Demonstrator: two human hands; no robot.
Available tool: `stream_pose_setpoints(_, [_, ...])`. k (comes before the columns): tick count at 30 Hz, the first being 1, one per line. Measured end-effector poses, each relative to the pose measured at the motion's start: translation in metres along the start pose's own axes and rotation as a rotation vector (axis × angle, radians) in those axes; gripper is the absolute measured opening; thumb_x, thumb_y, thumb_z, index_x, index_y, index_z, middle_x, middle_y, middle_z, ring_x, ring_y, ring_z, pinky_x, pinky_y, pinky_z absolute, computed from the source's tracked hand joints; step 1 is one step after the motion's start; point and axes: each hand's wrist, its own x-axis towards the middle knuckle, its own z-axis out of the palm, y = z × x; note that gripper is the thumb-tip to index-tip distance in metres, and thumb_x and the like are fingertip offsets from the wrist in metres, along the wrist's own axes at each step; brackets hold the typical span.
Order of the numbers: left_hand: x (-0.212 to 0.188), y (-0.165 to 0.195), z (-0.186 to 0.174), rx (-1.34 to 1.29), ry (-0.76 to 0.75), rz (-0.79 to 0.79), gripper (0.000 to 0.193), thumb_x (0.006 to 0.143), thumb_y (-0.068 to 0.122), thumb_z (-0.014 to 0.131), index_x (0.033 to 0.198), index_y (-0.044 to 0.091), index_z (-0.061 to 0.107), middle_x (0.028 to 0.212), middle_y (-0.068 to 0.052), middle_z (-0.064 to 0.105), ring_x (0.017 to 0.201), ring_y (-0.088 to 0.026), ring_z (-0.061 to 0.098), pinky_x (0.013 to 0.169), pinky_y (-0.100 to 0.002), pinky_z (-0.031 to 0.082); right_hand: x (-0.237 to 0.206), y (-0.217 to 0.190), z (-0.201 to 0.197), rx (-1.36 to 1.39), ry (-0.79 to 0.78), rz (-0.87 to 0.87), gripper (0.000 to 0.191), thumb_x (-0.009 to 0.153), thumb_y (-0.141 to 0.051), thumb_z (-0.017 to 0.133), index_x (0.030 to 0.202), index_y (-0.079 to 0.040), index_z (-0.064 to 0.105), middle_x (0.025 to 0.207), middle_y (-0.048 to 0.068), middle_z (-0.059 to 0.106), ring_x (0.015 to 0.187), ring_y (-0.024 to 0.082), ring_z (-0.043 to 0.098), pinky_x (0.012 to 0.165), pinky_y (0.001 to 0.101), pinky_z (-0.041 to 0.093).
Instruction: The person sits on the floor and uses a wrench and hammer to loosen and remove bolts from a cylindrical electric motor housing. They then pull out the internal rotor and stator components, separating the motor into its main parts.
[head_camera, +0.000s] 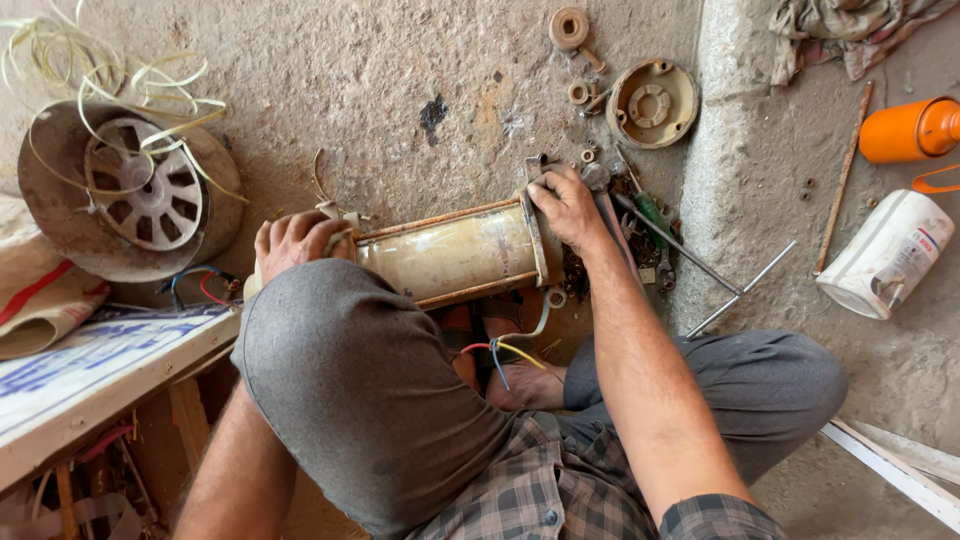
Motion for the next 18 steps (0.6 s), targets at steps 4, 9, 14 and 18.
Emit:
stream_pose_setpoints(4, [0.019, 0.025, 0.011, -0.017, -0.208, 0.114, 0.033, 0.095, 0.044, 0.071, 0.118, 0.021, 0.075, 0.131, -0.007, 0.064, 0.129, -0.031, 0.048, 0.115, -0.057, 0.019, -0.007, 0.0, -0.008, 0.207, -0.073, 0.107, 0.031, 0.087, -0.031, 0.075, 0.102, -0.004, 0.073, 0.143, 0.018, 0.055, 0.133, 0.034, 0.054, 0.112, 0.0444, 0.044])
stream_pose_setpoints(9, [0.037, 0.052, 0.032, -0.067, -0.273, -0.075, 0.025, 0.094, 0.043, 0.07, 0.107, 0.024, 0.08, 0.116, 0.003, 0.071, 0.121, -0.021, 0.056, 0.117, -0.058, 0.017, -0.011, -0.006, -0.018, 0.336, -0.063, 0.1, 0.021, 0.078, -0.019, 0.077, 0.095, -0.006, 0.075, 0.15, 0.013, 0.049, 0.134, 0.033, 0.055, 0.103, 0.0454, 0.05])
stream_pose_setpoints(14, [0.032, 0.048, 0.033, -0.098, -0.216, -0.024, 0.023, 0.094, 0.042, 0.072, 0.102, 0.022, 0.082, 0.107, 0.002, 0.071, 0.116, -0.021, 0.056, 0.114, -0.057, 0.019, -0.007, -0.002, -0.012, -0.087, 0.002, -0.06, 0.022, 0.1, -0.028, 0.077, 0.111, -0.009, 0.075, 0.15, 0.017, 0.048, 0.138, 0.033, 0.048, 0.111, 0.0448, 0.045])
stream_pose_setpoints(18, [0.031, 0.047, 0.036, -0.103, -0.138, 0.02, 0.022, 0.094, 0.04, 0.073, 0.1, 0.021, 0.082, 0.108, 0.001, 0.071, 0.118, -0.023, 0.055, 0.112, -0.057, 0.02, -0.006, 0.004, -0.013, 0.186, -0.049, 0.008, 0.02, 0.086, -0.023, 0.076, 0.098, -0.007, 0.074, 0.15, 0.015, 0.048, 0.13, 0.032, 0.053, 0.104, 0.0447, 0.054])
